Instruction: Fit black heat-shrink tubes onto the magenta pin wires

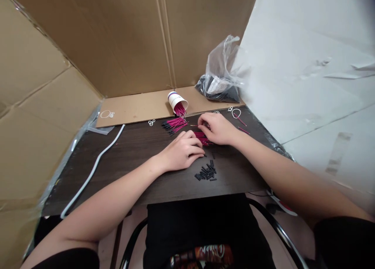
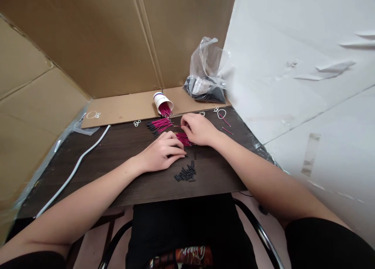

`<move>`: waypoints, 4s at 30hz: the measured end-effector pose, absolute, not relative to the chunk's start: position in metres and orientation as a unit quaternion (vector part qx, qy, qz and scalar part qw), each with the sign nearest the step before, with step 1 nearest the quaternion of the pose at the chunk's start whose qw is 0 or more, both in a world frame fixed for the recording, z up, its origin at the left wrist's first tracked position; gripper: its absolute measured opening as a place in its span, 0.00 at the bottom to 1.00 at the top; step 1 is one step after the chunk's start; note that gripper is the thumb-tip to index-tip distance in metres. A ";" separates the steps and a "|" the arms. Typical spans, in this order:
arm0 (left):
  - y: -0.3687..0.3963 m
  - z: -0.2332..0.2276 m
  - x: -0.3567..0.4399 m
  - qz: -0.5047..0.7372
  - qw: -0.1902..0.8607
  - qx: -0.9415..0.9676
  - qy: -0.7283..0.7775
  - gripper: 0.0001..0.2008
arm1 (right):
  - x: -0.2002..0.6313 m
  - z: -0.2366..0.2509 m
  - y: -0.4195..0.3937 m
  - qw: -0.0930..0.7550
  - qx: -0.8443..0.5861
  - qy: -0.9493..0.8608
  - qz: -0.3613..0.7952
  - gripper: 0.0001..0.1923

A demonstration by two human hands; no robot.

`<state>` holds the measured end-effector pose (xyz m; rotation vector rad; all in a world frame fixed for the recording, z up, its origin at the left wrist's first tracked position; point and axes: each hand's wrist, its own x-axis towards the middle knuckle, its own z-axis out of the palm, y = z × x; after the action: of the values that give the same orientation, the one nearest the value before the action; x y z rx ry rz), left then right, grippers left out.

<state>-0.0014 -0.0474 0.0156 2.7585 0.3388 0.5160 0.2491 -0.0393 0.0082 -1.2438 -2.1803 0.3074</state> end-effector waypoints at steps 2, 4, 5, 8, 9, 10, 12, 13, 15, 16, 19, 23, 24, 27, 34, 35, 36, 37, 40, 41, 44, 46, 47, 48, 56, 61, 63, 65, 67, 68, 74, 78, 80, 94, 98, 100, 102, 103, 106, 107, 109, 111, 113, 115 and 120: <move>-0.048 0.016 -0.001 0.182 0.155 0.963 0.122 0.12 | 0.248 0.007 -0.040 0.299 -0.466 -0.825 0.114 0.04; -0.050 0.017 0.000 0.179 0.157 0.963 0.126 0.11 | 0.248 0.007 -0.040 0.298 -0.466 -0.825 0.116 0.04; -0.051 0.018 0.001 0.177 0.161 0.962 0.129 0.11 | 0.248 0.007 -0.040 0.299 -0.467 -0.823 0.118 0.04; -0.052 0.021 0.001 0.207 0.192 0.948 0.148 0.09 | 0.247 0.010 -0.041 0.315 -0.472 -0.814 0.127 0.03; -0.050 0.021 0.001 0.237 0.207 0.934 0.167 0.08 | 0.246 0.011 -0.042 0.324 -0.472 -0.809 0.131 0.03; -0.048 0.021 0.000 0.273 0.225 0.915 0.194 0.08 | 0.246 0.012 -0.042 0.333 -0.472 -0.805 0.133 0.03; -0.039 0.019 -0.001 0.346 0.270 0.859 0.264 0.06 | 0.245 0.014 -0.043 0.354 -0.470 -0.797 0.135 0.03; -0.033 0.017 -0.002 0.374 0.298 0.826 0.297 0.06 | 0.244 0.015 -0.044 0.364 -0.467 -0.794 0.134 0.03; -0.021 0.012 -0.004 0.404 0.350 0.771 0.346 0.06 | 0.243 0.017 -0.045 0.378 -0.458 -0.794 0.131 0.04; -0.016 0.009 -0.004 0.417 0.359 0.753 0.362 0.05 | 0.242 0.018 -0.046 0.382 -0.452 -0.796 0.128 0.04; -0.008 0.004 -0.004 0.414 0.374 0.738 0.378 0.04 | 0.239 0.020 -0.048 0.382 -0.439 -0.804 0.123 0.05; -0.010 0.003 -0.003 0.402 0.378 0.745 0.375 0.04 | 0.238 0.021 -0.049 0.374 -0.439 -0.806 0.132 0.05; -0.011 0.004 -0.003 0.400 0.377 0.746 0.375 0.04 | 0.238 0.021 -0.049 0.375 -0.435 -0.808 0.133 0.05; -0.012 0.004 -0.003 0.399 0.375 0.748 0.375 0.04 | 0.239 0.020 -0.049 0.378 -0.426 -0.810 0.136 0.04; -0.010 0.002 -0.003 0.397 0.380 0.751 0.366 0.03 | 0.240 0.018 -0.048 0.370 -0.427 -0.815 0.128 0.04; -0.010 0.002 -0.003 0.397 0.381 0.751 0.364 0.03 | 0.240 0.017 -0.047 0.373 -0.422 -0.816 0.126 0.04; -0.011 0.002 -0.003 0.396 0.383 0.752 0.362 0.03 | 0.240 0.016 -0.047 0.376 -0.417 -0.818 0.124 0.04; -0.011 0.002 -0.002 0.396 0.383 0.752 0.361 0.03 | 0.241 0.016 -0.047 0.379 -0.412 -0.820 0.121 0.04; -0.011 0.002 -0.002 0.392 0.383 0.754 0.361 0.04 | 0.241 0.015 -0.047 0.379 -0.404 -0.825 0.113 0.04; -0.011 0.002 -0.003 0.391 0.381 0.755 0.362 0.04 | 0.241 0.016 -0.047 0.377 -0.404 -0.826 0.110 0.04; -0.011 0.000 -0.003 0.391 0.370 0.760 0.364 0.04 | 0.242 0.017 -0.048 0.367 -0.413 -0.827 0.101 0.03; -0.011 0.000 -0.003 0.391 0.362 0.764 0.364 0.05 | 0.242 0.018 -0.048 0.362 -0.417 -0.828 0.096 0.03; -0.011 -0.001 -0.003 0.391 0.358 0.767 0.363 0.05 | 0.242 0.018 -0.048 0.360 -0.418 -0.829 0.094 0.03; -0.010 -0.001 -0.004 0.390 0.353 0.769 0.363 0.05 | 0.242 0.018 -0.048 0.359 -0.417 -0.830 0.092 0.03; -0.011 0.001 -0.004 0.382 0.329 0.784 0.363 0.05 | 0.242 0.016 -0.048 0.359 -0.402 -0.840 0.071 0.04; -0.016 0.007 -0.003 0.376 0.320 0.792 0.358 0.04 | 0.242 0.017 -0.049 0.355 -0.389 -0.848 0.059 0.04; -0.018 0.009 -0.002 0.373 0.322 0.794 0.355 0.04 | 0.241 0.017 -0.049 0.354 -0.390 -0.848 0.062 0.05; -0.019 0.010 -0.002 0.372 0.325 0.795 0.353 0.04 | 0.240 0.016 -0.050 0.353 -0.392 -0.846 0.069 0.04; -0.019 0.009 -0.001 0.372 0.329 0.793 0.352 0.04 | 0.240 0.015 -0.050 0.352 -0.395 -0.845 0.076 0.03; -0.019 0.009 -0.001 0.372 0.331 0.793 0.352 0.04 | 0.240 0.015 -0.049 0.351 -0.396 -0.845 0.078 0.03; -0.020 0.008 -0.001 0.377 0.326 0.793 0.350 0.04 | 0.240 0.015 -0.050 0.355 -0.391 -0.846 0.077 0.03; -0.021 0.010 -0.002 0.380 0.301 0.804 0.344 0.04 | 0.238 0.016 -0.050 0.362 -0.401 -0.835 0.102 0.04; -0.021 0.011 -0.002 0.379 0.291 0.809 0.343 0.04 | 0.237 0.017 -0.051 0.366 -0.410 -0.827 0.117 0.04; -0.024 0.013 -0.002 0.379 0.261 0.818 0.346 0.03 | 0.235 0.018 -0.051 0.356 -0.444 -0.807 0.160 0.06; -0.023 0.013 -0.002 0.375 0.260 0.821 0.345 0.04 | 0.235 0.018 -0.052 0.353 -0.449 -0.803 0.170 0.07; -0.023 0.013 -0.002 0.377 0.257 0.821 0.341 0.04 | 0.235 0.019 -0.052 0.355 -0.447 -0.803 0.172 0.08; -0.023 0.012 -0.002 0.382 0.256 0.822 0.336 0.04 | 0.235 0.020 -0.052 0.354 -0.448 -0.802 0.175 0.08; -0.023 0.012 -0.002 0.383 0.255 0.822 0.335 0.04 | 0.235 0.020 -0.052 0.352 -0.450 -0.801 0.177 0.08; -0.023 0.012 -0.002 0.378 0.255 0.823 0.338 0.04 | 0.235 0.020 -0.052 0.345 -0.453 -0.802 0.180 0.08; -0.023 0.012 -0.002 0.377 0.255 0.824 0.338 0.04 | 0.235 0.020 -0.052 0.346 -0.452 -0.803 0.180 0.09; -0.023 0.013 -0.002 0.378 0.256 0.824 0.336 0.04 | 0.235 0.019 -0.052 0.349 -0.448 -0.803 0.179 0.08; -0.023 0.013 -0.002 0.379 0.258 0.822 0.338 0.04 | 0.235 0.018 -0.052 0.352 -0.447 -0.803 0.178 0.08; -0.023 0.012 -0.002 0.377 0.259 0.820 0.344 0.04 | 0.235 0.018 -0.051 0.353 -0.447 -0.803 0.177 0.07; -0.023 0.012 -0.002 0.375 0.262 0.819 0.348 0.04 | 0.234 0.017 -0.051 0.352 -0.446 -0.803 0.179 0.06; -0.023 0.011 -0.001 0.378 0.266 0.818 0.343 0.04 | 0.234 0.017 -0.052 0.355 -0.442 -0.803 0.183 0.05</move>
<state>-0.0013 -0.0229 0.0111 2.2077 0.9254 1.0203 0.2339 -0.0518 0.0170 -1.1408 -2.0755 0.4717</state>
